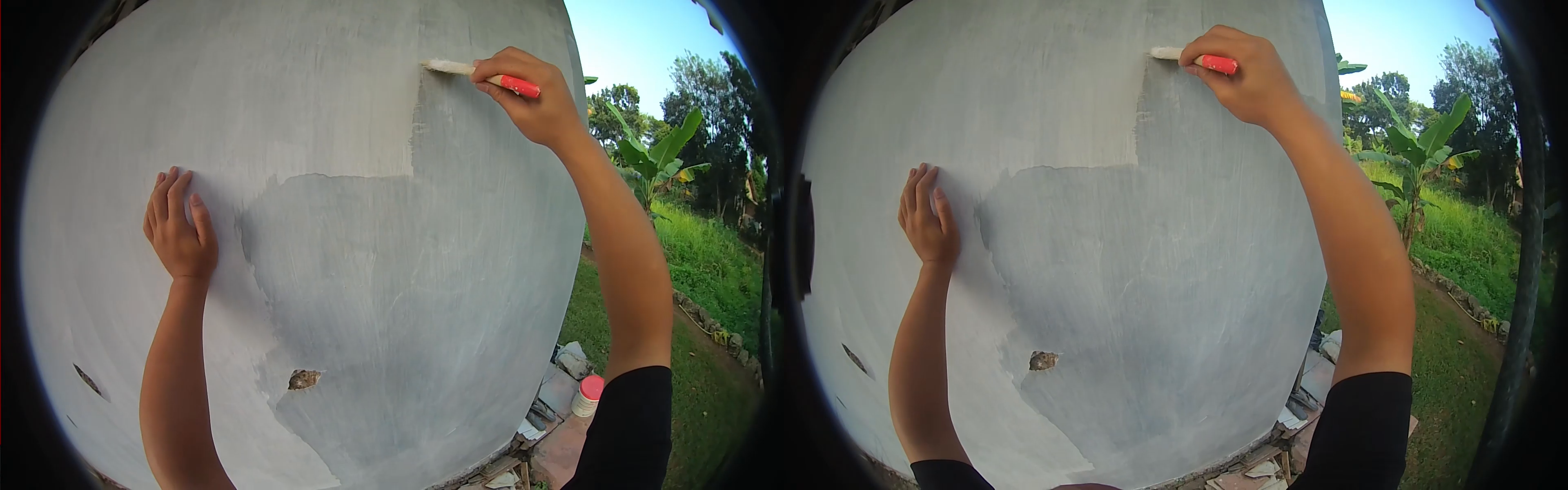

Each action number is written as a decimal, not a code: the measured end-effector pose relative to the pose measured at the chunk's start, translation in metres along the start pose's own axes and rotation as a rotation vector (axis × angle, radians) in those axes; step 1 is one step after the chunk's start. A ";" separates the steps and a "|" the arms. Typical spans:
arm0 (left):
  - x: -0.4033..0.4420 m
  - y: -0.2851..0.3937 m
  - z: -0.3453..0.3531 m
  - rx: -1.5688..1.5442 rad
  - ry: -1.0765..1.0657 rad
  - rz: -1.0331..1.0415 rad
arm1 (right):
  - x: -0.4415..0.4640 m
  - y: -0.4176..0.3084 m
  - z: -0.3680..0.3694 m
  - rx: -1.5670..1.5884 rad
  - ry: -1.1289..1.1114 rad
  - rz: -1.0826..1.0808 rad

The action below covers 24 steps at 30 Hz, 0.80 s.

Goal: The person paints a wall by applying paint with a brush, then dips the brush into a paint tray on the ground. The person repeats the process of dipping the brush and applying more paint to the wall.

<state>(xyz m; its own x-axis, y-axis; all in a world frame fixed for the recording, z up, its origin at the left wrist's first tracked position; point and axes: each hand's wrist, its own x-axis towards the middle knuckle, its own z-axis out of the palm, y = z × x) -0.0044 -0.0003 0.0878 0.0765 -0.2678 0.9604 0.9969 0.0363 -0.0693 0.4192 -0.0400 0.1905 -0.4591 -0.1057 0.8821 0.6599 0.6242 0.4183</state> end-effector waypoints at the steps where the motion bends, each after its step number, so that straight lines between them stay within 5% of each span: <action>1: 0.000 0.000 0.000 -0.002 0.005 -0.005 | -0.006 0.001 0.006 -0.044 -0.015 -0.002; 3: -0.001 0.002 0.000 -0.011 0.006 -0.004 | -0.041 -0.020 0.017 -0.112 -0.158 -0.008; 6: 0.002 -0.005 0.002 0.006 0.036 -0.004 | -0.099 -0.058 0.016 0.208 -0.386 -0.019; 12: -0.001 -0.002 0.001 0.013 0.022 0.022 | -0.030 -0.018 -0.003 0.332 -0.273 0.433; 15: -0.001 -0.005 0.005 0.040 0.021 0.025 | 0.007 -0.002 -0.003 0.261 -0.099 0.303; 17: -0.002 -0.005 0.004 0.044 0.013 0.020 | 0.009 0.003 0.000 -0.004 0.082 -0.100; 21: -0.001 -0.009 0.004 0.043 0.018 0.024 | -0.065 -0.029 0.022 -0.100 -0.251 -0.225; 24: -0.002 -0.004 0.004 0.027 0.007 0.000 | -0.117 -0.070 0.010 0.111 -0.591 -0.168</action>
<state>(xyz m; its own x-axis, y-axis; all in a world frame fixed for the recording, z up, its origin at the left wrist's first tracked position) -0.0087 0.0043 0.0869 0.0769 -0.2744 0.9585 0.9961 0.0624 -0.0621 0.4205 -0.0633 0.0559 -0.8236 0.2174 0.5238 0.4993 0.7161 0.4878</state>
